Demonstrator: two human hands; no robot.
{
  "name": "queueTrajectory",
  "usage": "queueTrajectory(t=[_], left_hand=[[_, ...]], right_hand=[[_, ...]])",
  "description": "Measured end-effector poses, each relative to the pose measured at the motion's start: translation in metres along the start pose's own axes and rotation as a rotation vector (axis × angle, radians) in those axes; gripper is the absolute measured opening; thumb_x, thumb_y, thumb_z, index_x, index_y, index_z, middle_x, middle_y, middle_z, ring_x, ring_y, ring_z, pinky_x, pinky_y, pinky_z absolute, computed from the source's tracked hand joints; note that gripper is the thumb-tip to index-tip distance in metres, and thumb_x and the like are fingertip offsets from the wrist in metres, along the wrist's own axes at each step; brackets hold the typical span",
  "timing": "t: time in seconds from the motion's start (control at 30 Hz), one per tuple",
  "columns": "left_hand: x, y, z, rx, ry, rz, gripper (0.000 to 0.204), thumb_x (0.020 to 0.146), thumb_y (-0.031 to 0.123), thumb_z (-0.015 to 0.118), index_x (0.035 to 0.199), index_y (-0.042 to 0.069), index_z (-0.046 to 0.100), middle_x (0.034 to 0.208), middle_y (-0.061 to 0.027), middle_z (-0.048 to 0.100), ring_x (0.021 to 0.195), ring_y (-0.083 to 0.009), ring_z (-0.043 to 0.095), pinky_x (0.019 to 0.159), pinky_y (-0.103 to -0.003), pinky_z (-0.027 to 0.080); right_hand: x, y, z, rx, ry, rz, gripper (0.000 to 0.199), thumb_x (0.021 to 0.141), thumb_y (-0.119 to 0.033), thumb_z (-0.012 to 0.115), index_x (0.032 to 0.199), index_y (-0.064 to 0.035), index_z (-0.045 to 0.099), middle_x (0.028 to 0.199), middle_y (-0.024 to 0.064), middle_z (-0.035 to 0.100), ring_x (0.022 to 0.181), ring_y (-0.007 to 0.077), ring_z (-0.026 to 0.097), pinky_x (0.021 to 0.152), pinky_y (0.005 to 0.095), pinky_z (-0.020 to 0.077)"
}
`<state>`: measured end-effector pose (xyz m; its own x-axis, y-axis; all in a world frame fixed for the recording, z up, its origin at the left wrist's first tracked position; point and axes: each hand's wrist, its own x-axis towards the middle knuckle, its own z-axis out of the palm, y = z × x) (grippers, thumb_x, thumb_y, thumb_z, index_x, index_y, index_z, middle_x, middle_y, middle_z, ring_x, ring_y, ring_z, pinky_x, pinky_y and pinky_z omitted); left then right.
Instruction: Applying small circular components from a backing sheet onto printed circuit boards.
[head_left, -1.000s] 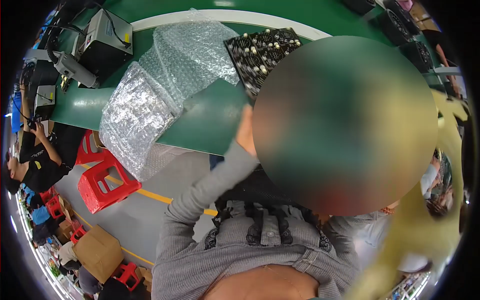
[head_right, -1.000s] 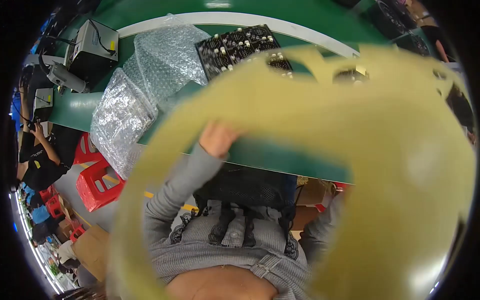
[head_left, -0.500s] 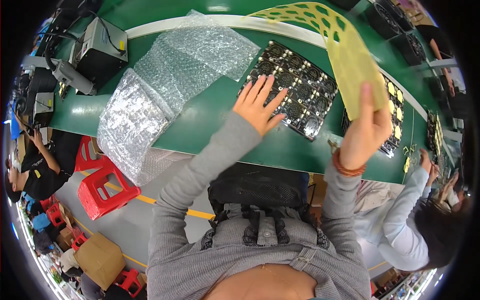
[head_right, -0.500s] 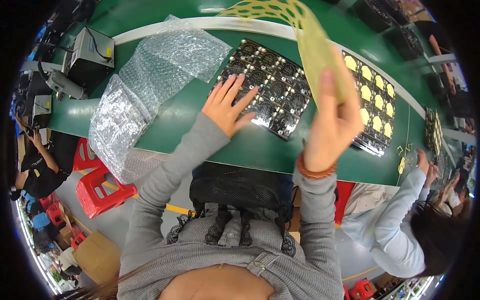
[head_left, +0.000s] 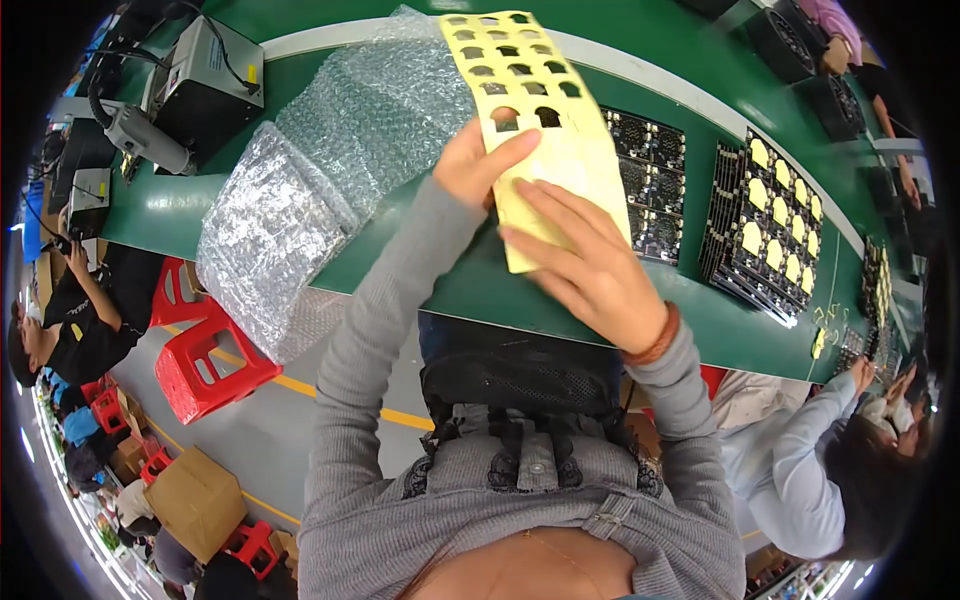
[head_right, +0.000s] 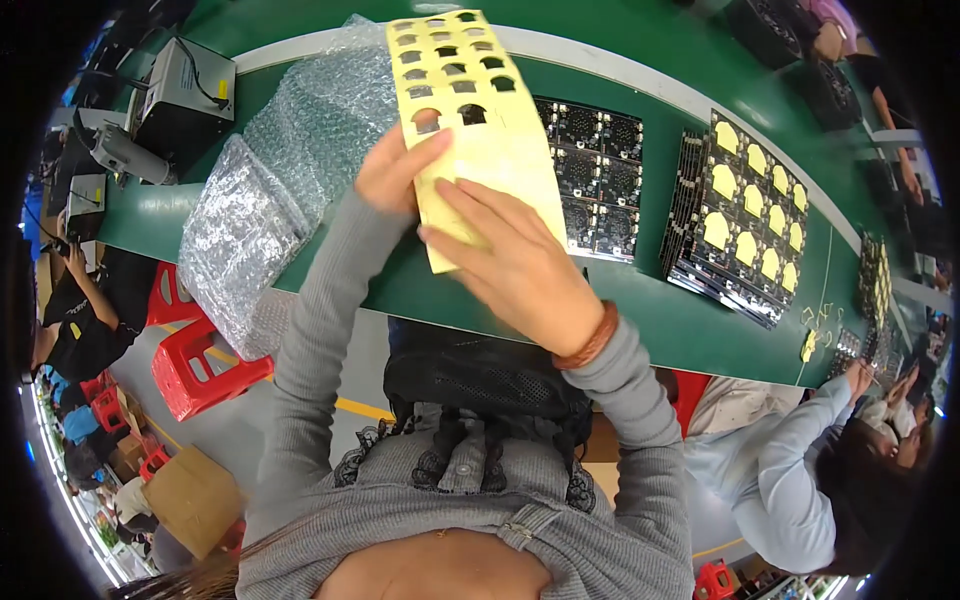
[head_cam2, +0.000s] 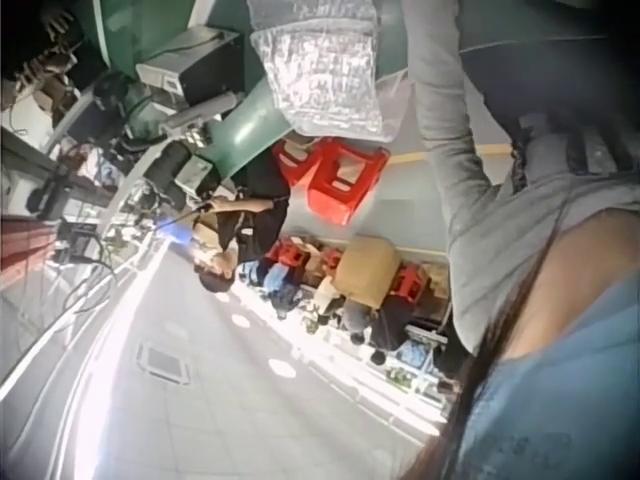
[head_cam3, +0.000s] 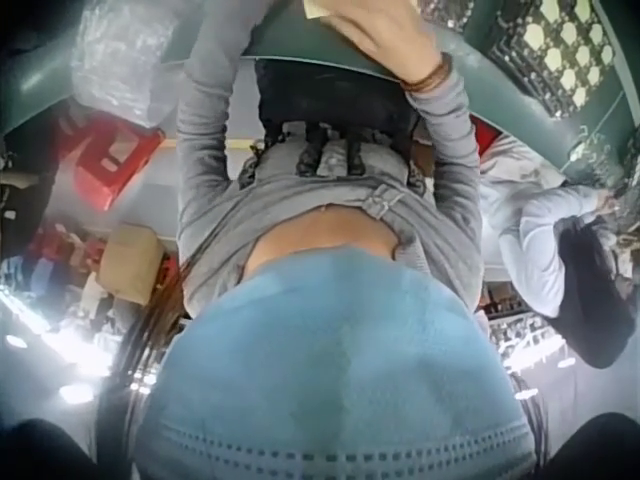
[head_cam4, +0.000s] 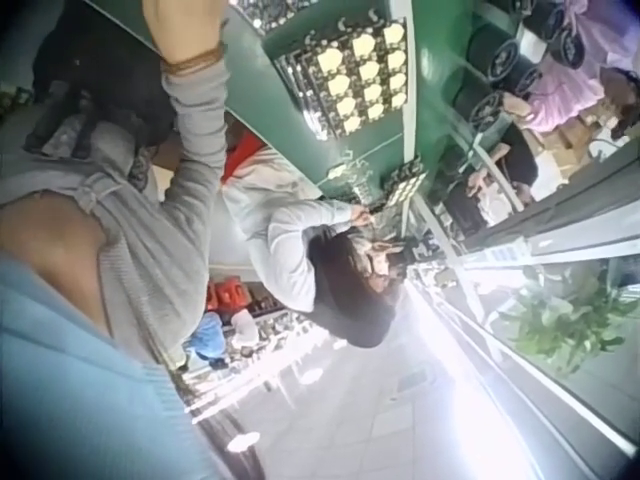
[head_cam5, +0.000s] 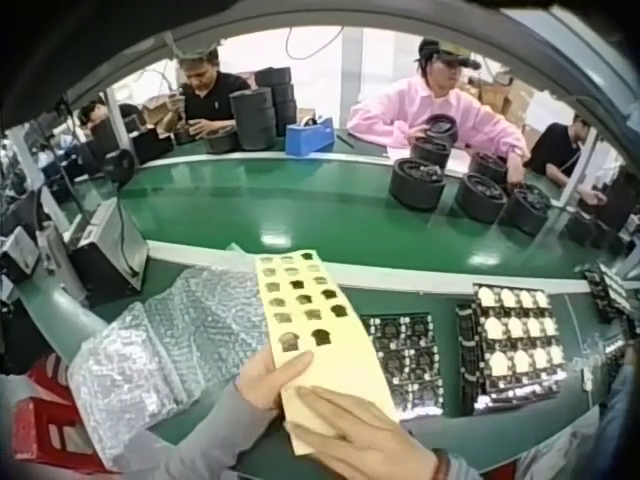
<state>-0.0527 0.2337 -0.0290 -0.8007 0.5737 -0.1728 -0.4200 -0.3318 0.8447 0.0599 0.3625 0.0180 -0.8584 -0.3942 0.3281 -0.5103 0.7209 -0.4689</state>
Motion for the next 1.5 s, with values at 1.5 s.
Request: queueTrajectory(t=[1.5], left_hand=[[0.060,-0.004,0.010,0.332,-0.385,-0.149,0.043,0.071,0.014,0.071,0.109,0.003,0.054,0.092,-0.0078,0.061,0.085,-0.0162,0.059,0.076,-0.027,0.047]], right_hand=[[0.014,0.092,0.005,1.122,0.444,0.734,0.016,0.088,-0.016,0.051,0.085,-0.0001,0.054,0.073,-0.0014,0.053,0.067,0.0037,0.046,0.061,0.0160,0.0373]])
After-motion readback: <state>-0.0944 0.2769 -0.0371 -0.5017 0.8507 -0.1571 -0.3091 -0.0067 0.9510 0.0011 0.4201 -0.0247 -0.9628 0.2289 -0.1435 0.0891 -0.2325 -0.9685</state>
